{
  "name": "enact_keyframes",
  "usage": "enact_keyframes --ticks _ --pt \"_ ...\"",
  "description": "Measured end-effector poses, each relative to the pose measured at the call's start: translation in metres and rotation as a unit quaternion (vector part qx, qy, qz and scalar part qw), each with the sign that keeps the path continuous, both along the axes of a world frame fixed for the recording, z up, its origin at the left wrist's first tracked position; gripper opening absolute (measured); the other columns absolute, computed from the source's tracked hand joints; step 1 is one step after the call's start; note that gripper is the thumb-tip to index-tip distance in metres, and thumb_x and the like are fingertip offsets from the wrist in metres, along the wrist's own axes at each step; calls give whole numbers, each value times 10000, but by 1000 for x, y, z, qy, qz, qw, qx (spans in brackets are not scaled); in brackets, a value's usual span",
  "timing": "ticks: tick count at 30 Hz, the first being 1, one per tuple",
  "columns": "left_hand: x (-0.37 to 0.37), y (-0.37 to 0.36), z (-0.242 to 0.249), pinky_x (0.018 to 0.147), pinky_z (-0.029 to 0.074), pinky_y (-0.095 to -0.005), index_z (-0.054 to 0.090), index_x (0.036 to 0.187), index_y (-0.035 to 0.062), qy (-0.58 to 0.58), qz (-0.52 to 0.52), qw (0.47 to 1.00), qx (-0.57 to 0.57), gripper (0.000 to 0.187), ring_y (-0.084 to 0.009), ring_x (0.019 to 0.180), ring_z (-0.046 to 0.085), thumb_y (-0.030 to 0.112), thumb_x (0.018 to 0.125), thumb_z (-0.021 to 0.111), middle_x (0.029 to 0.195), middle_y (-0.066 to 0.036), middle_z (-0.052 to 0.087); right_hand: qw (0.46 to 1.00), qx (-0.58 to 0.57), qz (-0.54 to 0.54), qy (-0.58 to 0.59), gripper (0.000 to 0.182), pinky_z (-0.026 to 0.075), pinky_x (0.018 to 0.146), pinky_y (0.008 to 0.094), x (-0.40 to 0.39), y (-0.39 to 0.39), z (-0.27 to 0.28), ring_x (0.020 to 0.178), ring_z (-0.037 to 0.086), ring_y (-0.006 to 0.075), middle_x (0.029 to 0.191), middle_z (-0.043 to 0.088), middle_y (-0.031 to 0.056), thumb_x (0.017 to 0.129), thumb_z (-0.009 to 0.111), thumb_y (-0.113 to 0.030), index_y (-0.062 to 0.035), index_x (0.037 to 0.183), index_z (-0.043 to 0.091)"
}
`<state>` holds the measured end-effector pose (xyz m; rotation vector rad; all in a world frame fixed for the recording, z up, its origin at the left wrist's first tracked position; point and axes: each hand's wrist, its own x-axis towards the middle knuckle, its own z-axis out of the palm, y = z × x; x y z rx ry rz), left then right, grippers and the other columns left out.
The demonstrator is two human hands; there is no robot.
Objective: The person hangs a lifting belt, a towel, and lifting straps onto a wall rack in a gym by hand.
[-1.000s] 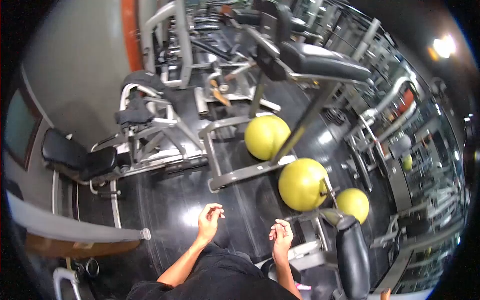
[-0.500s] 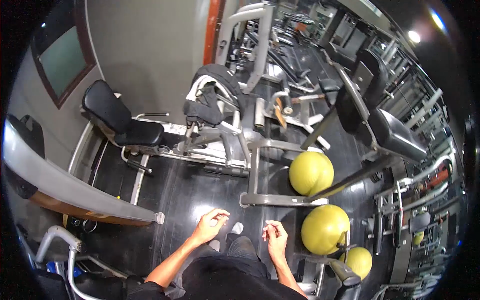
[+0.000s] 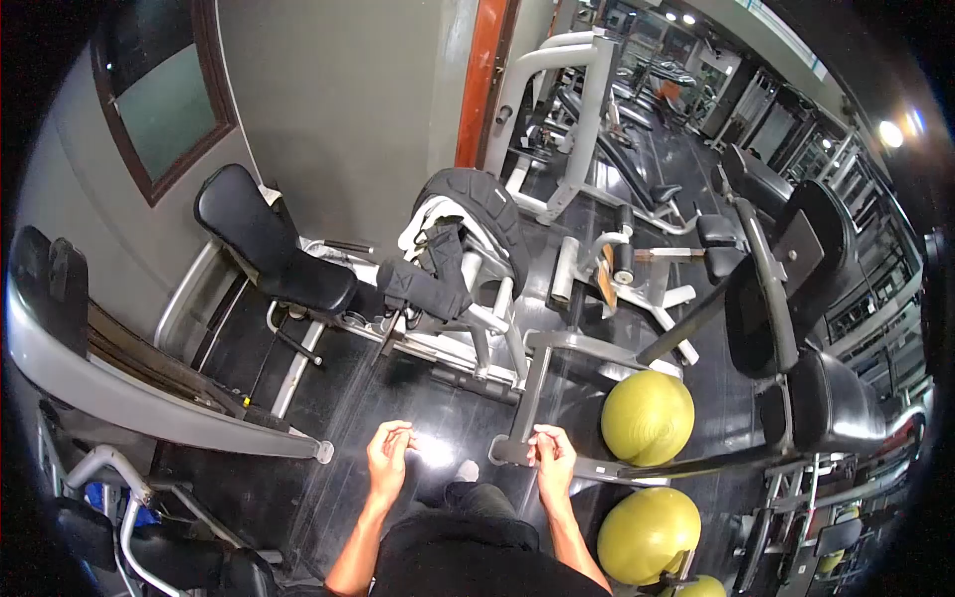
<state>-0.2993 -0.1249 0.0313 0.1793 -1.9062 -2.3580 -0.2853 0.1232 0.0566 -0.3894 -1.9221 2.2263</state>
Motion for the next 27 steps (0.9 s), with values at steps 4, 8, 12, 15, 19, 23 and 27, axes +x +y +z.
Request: enact_keyframes --ticks 4,8,12,15,19,23,27 --pt "-34 28 11 696 497 -293 546 1023 -5 8 40 999 0 123 -150 723 591 33 928 478 847 -85 599 999 11 40 9 164 411 537 182 -58 38 -8 628 518 51 798 593 20 950 526 -128 -20 1052 595" --pt "-51 44 9 695 495 -299 545 1028 6 -3 82 996 29 122 -156 717 593 35 931 477 847 -84 599 997 17 75 6 166 410 541 187 -103 57 -3 630 518 53 807 598 23 947 530 -133 -21 1050 596" --pt "-75 52 6 696 493 -296 544 1028 5 -8 104 994 27 122 -159 717 594 40 933 477 849 -85 600 994 11 110 7 168 409 545 193 -140 60 -2 632 514 57 825 607 32 946 530 -140 -20 1046 592" --pt "-96 60 3 697 491 -293 544 1029 5 0 115 993 29 123 -157 718 592 43 933 476 849 -83 600 992 17 127 16 166 407 551 212 -167 60 -2 616 510 72 807 592 30 946 532 -152 -25 1030 596" --pt "-129 71 8 703 484 -286 546 1032 9 -4 139 990 27 124 -148 722 583 43 929 486 850 -76 598 987 15 159 14 147 408 553 220 -209 61 3 607 505 79 809 593 38 946 513 -115 -24 1023 599" --pt "-161 73 5 734 474 -247 571 1004 0 15 218 976 -16 121 -113 774 574 -12 898 515 871 -56 600 979 31 202 13 136 415 558 219 -264 59 3 610 506 77 814 597 38 942 509 -85 -21 1023 598" --pt "-202 77 5 738 456 -240 580 967 -7 27 302 949 -83 79 -107 797 561 -1 905 531 890 -46 589 968 43 248 22 152 374 548 184 -318 59 11 628 474 27 806 615 -9 931 524 -78 -44 1053 608"
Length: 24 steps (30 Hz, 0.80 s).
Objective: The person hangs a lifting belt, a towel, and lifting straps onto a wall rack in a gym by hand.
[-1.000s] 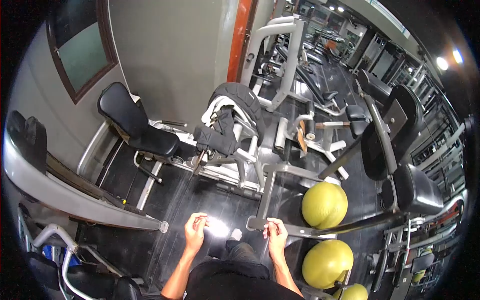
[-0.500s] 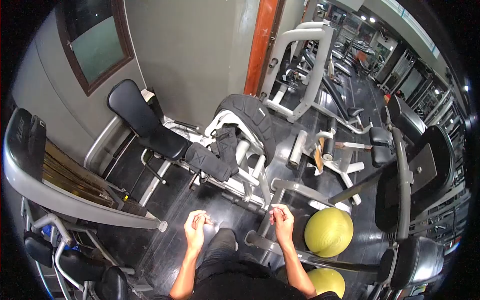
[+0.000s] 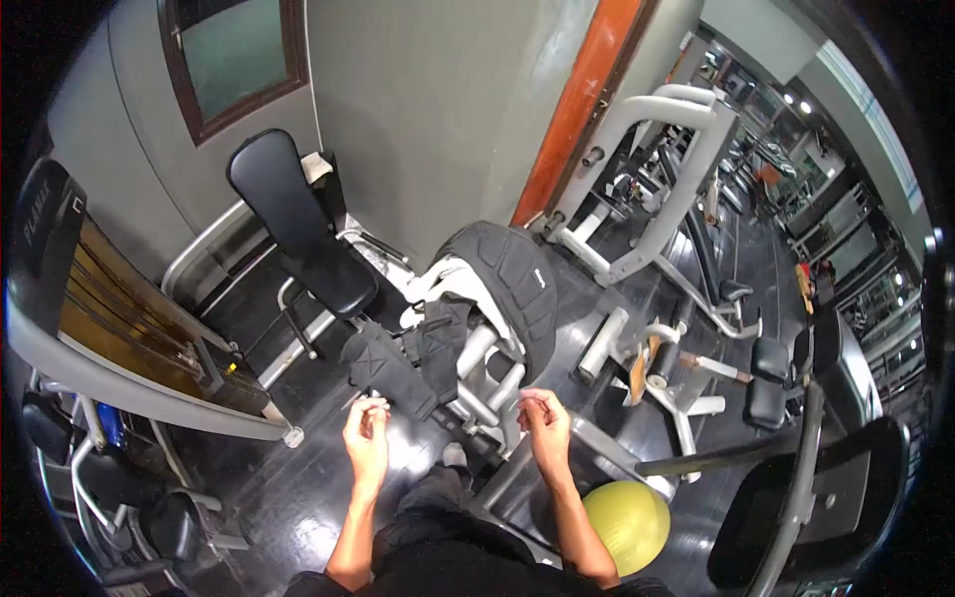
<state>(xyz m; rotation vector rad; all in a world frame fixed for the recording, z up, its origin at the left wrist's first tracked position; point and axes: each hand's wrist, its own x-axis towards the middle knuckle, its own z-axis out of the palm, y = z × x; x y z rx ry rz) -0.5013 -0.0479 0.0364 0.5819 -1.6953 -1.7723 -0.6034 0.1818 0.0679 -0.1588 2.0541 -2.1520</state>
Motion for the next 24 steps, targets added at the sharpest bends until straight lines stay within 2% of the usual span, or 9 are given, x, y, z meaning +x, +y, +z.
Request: enact_keyframes --ticks 3,5,8,11,12,20,24 --pt "-27 13 15 715 464 -245 572 967 -20 10 13 1000 18 79 -115 773 563 -11 913 516 888 -60 584 999 6 34 -16 153 378 552 180 -36 2 11 633 484 27 823 629 -3 932 524 -79 -40 1054 607" --pt "-48 26 19 708 467 -257 569 979 -5 32 1 999 30 92 -121 752 560 -2 920 499 878 -62 587 998 27 57 21 138 414 573 202 -59 7 22 637 522 60 819 619 14 925 538 -78 -28 1036 602" --pt "-80 48 25 704 471 -273 561 990 6 47 -30 997 56 93 -134 731 564 20 929 493 867 -73 597 999 17 46 -19 167 378 554 163 -88 28 24 634 491 14 877 642 -3 931 532 -100 -43 1067 609" --pt "-100 61 31 705 467 -272 554 996 -1 60 -84 993 65 93 -130 732 564 30 930 497 860 -74 594 999 -5 32 -16 172 381 552 175 -112 43 12 623 483 22 849 625 -10 938 539 -131 -53 1076 605" --pt "-105 65 34 698 458 -238 556 1016 -19 75 -100 989 82 110 -107 731 560 5 923 502 847 -59 581 1000 0 20 -13 174 382 551 182 -117 45 12 618 482 28 844 622 -8 940 541 -140 -53 1077 604" --pt "-133 73 39 718 465 -229 565 1045 -1 -22 -140 986 84 139 -84 761 571 -1 910 529 898 -48 605 999 -30 34 -19 171 390 566 193 -147 42 17 652 502 43 845 624 12 943 543 -121 -45 1084 601" --pt "-149 80 30 719 462 -214 571 1067 9 -24 -149 985 88 178 -76 768 575 -15 893 540 923 -39 612 998 -37 38 -22 171 392 574 193 -168 42 16 650 499 46 854 628 19 939 545 -114 -39 1081 604"
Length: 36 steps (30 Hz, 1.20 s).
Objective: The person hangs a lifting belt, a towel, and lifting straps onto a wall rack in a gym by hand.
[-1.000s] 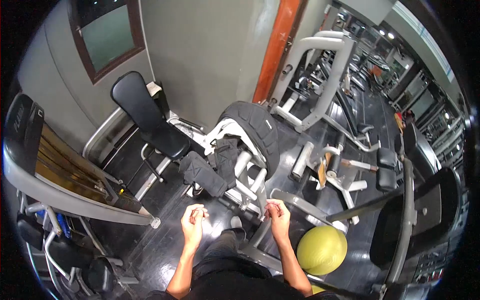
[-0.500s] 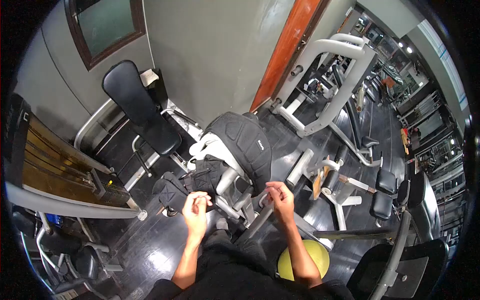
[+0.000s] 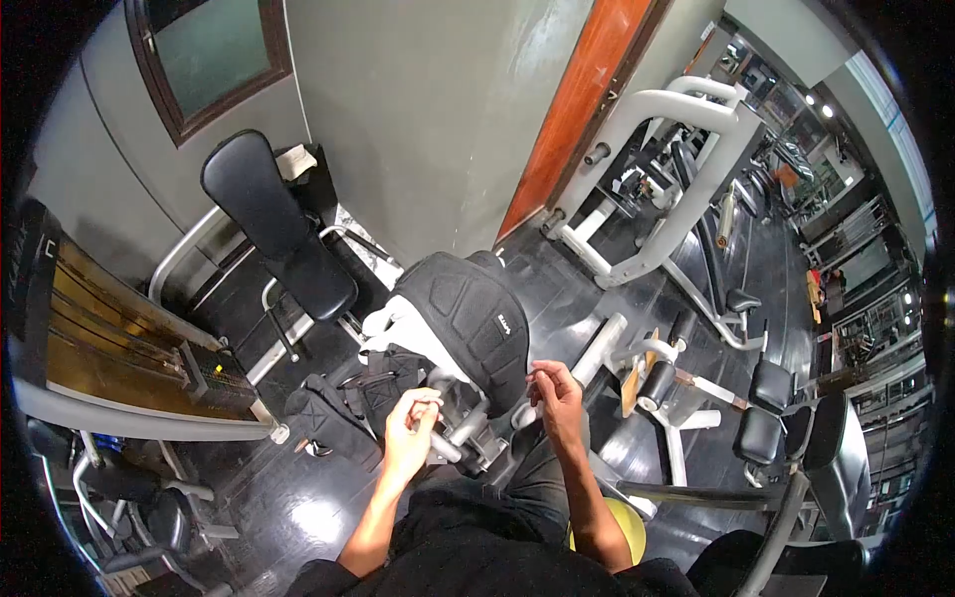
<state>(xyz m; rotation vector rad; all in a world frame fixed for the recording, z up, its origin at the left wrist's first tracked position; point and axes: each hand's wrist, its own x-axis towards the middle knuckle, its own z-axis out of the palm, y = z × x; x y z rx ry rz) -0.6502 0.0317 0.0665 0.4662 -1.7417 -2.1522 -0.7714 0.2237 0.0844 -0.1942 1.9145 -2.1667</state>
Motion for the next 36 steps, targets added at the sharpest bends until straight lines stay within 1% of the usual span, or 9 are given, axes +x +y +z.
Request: enact_keyframes --ticks 5,8,10,12,15,19,24,29,36 --pt "-28 19 13 715 467 -245 608 1001 -7 -5 9 996 -85 133 -96 780 580 10 875 568 923 -54 615 999 43 19 -4 175 413 598 200 -39 7 -4 679 514 52 857 626 18 939 538 -114 -31 1078 606" --pt "-57 30 23 700 477 -273 629 945 7 36 70 972 -223 161 -164 770 603 -44 794 607 906 -93 615 996 82 44 14 186 454 661 215 -77 0 -1 794 568 80 910 627 34 942 527 -108 -19 1087 601" --pt "-79 37 25 808 468 -349 640 936 29 26 106 952 -286 203 -276 916 580 -29 741 645 975 -128 592 988 116 90 40 194 471 690 233 -117 -11 -1 847 582 96 954 629 44 943 522 -102 -6 1096 594" --pt "-104 44 32 864 449 -372 645 944 43 -14 148 944 -295 215 -301 983 553 -4 734 660 1046 -142 568 972 180 136 68 151 450 694 232 -160 -29 -14 799 566 90 969 644 31 910 564 -95 -41 1027 642" --pt "-142 48 27 934 405 -437 649 948 64 -82 235 893 -374 244 -348 1086 490 35 707 684 1119 -156 525 926 174 227 245 143 425 614 240 -213 -72 -20 727 556 124 916 648 61 873 589 -74 -45 997 656" --pt "-176 58 12 999 330 -478 648 941 85 -202 334 813 -433 276 -369 1176 411 63 675 720 1173 -151 490 875 149 376 267 165 415 568 264 -252 -108 -27 625 515 141 835 612 67 864 605 -90 -71 1019 658" --pt "-202 75 14 1046 252 -531 624 1057 111 -353 380 736 -435 425 -420 1268 297 185 672 786 1306 -190 375 805 150 527 226 259 457 569 274 -265 -123 -35 607 546 144 839 624 53 851 652 -212 -75 1071 639" --pt "-210 84 12 1072 255 -511 483 1276 96 -363 441 745 -345 681 -419 1323 256 203 680 796 1417 -234 264 782 112 570 227 271 420 534 259 -276 -126 -38 565 480 111 834 613 39 823 688 -198 -52 1047 647" --pt "-214 83 10 1101 197 -512 475 1295 97 -395 432 732 -349 656 -413 1337 241 267 726 754 1430 -226 283 765 104 585 249 268 441 541 279 -278 -127 -45 572 513 141 901 627 57 829 681 -250 -31 982 667"
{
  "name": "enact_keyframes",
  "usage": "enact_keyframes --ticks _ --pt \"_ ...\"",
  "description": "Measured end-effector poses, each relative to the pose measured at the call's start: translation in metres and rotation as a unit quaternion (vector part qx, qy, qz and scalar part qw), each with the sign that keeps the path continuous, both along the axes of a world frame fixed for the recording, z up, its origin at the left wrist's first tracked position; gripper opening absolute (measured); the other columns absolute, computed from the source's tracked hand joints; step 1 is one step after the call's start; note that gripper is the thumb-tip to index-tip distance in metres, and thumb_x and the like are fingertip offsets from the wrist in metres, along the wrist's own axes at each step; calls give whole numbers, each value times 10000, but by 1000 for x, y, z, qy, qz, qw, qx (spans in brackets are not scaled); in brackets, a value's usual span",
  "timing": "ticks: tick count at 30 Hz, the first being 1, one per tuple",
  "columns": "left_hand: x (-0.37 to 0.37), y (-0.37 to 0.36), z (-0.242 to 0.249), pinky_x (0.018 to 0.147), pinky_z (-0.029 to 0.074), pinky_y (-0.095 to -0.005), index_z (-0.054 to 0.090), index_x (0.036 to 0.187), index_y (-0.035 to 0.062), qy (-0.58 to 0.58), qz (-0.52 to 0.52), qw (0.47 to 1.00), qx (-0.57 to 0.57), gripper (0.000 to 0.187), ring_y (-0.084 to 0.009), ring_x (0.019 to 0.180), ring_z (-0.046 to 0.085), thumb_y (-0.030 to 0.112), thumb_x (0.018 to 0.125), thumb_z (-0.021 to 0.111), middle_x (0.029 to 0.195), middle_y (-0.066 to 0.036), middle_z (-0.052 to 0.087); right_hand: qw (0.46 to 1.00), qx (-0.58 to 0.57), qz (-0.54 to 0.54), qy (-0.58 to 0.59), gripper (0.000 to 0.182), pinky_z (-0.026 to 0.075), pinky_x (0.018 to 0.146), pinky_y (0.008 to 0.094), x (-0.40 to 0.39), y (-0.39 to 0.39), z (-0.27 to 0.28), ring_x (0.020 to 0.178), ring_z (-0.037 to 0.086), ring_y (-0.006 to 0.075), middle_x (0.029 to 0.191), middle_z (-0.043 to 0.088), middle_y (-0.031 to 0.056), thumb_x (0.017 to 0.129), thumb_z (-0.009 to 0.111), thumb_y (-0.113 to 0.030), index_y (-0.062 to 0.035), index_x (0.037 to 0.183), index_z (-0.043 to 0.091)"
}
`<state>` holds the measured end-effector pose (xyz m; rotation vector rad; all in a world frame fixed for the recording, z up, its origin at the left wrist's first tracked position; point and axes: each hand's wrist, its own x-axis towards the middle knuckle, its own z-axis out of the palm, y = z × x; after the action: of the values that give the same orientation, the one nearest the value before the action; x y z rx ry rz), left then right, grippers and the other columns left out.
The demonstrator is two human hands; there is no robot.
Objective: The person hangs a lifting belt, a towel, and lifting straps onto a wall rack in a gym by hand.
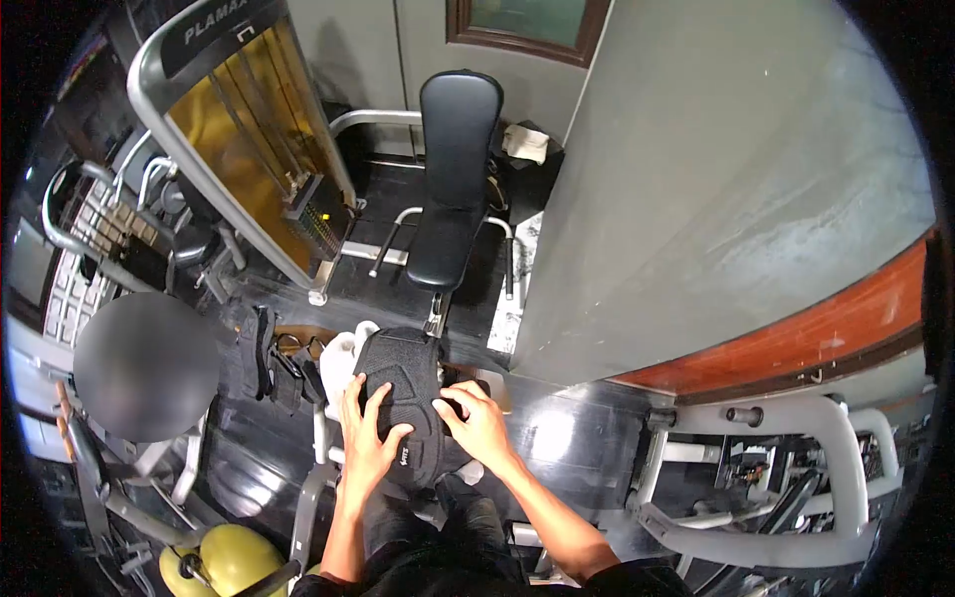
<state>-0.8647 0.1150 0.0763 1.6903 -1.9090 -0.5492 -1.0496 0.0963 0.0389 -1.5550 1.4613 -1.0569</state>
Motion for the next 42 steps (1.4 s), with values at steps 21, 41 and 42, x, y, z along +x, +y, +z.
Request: enact_keyframes --ticks 21,41,42 --pt "4 5 -10 976 350 -489 410 1339 61 -2 149 988 -32 984 -401 1153 407 384 530 867 1206 -234 424 998 9 55 9 365 453 604 297 -7 -9 -16 643 522 155 948 607 58 787 722 -331 -31 984 656" --pt "15 1 -11 1018 373 -435 389 1360 50 117 168 978 47 884 -378 1219 433 247 622 835 1299 -232 445 992 46 98 58 336 495 703 349 -23 -69 -15 782 593 207 916 612 104 838 615 -124 -135 1171 577" --pt "18 5 -18 1008 390 -430 406 1341 31 110 166 980 30 849 -369 1209 452 241 636 831 1312 -225 447 990 38 95 102 352 499 788 381 -19 -72 -16 909 618 287 976 607 123 824 611 -122 -131 1173 570"
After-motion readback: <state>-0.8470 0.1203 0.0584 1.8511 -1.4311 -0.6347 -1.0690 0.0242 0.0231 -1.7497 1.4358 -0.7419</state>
